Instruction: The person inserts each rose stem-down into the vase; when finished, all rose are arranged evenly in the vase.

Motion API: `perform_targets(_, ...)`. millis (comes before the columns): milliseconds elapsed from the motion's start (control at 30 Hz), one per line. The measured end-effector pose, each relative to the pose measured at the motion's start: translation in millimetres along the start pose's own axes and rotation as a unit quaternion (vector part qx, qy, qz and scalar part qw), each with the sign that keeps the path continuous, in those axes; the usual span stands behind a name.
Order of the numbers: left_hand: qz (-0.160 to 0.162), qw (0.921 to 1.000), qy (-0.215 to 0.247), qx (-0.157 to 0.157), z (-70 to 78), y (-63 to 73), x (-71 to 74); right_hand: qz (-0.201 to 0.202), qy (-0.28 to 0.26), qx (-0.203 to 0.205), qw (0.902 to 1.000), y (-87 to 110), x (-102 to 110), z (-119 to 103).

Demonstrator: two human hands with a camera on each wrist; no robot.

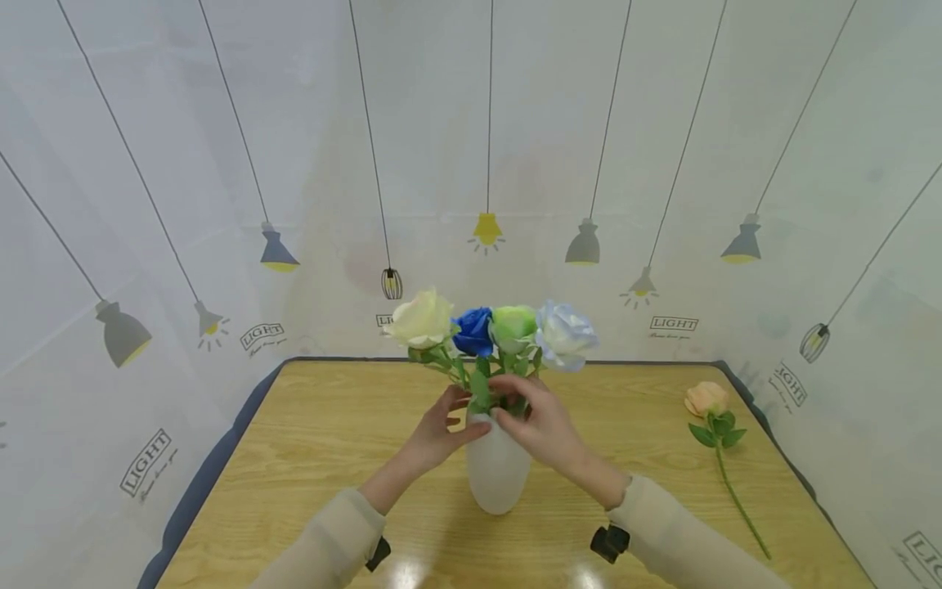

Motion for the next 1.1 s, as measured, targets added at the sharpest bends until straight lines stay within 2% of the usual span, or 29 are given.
perform_targets(67, -0.001, 1.0, -0.001, 0.007, -1.4, 0.1, -0.2, 0.004, -0.02, 0.011, 0.9997, -1.6, 3.0, -7.6)
perform_targets(267, 0.001, 1.0, 0.003, 0.006, -1.3, -0.5, 0.5, 0.028, -0.057, 0.048, 0.9969, -11.7, 21.7, -54.5)
perform_targets(400, 0.002, 1.0, 0.004, 0.005, -1.0, -0.5, 0.4, 0.029, -0.056, 0.041, 0.9972, -25.3, 26.8, -73.6)
perform_targets(500, 0.0, 0.9999, 0.009, 0.008, -2.2, -0.7, 0.0, -0.001, -0.062, 0.018, 0.9979, -36.5, 24.6, -81.0)
perform_targets(533, 0.0, 0.9999, 0.01, 0.008, -2.3, -0.9, -0.1, -0.016, -0.063, 0.009, 0.9979, -39.8, 22.7, -82.4)
perform_targets(667, -0.001, 0.9997, 0.021, 0.009, -2.2, -1.2, 0.2, -0.079, -0.066, -0.016, 0.9946, -52.1, 5.4, -65.6)
perform_targets(800, 0.0, 0.9995, 0.026, 0.016, -4.0, 0.0, 0.1, -0.112, -0.069, -0.027, 0.9909, -53.5, -2.2, -67.1)
perform_targets(900, 0.0, 0.9996, 0.024, 0.018, -4.8, 0.4, -0.1, -0.111, -0.068, -0.024, 0.9912, -50.8, -0.2, -78.4)
perform_targets(1100, -0.004, 0.9998, 0.013, 0.014, -4.4, -0.4, 0.2, -0.08, -0.047, -0.01, 0.9956, -54.7, -5.5, -56.4)
Point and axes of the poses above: each hand's wrist, its own y-axis away from the middle knuckle, its own x-axis out of the back of the hand, z = x × y, the point moved 8 cm from there along -y, towards the middle knuckle, and after that the axes turned 8 degrees about -x, right-handed, at the moved point
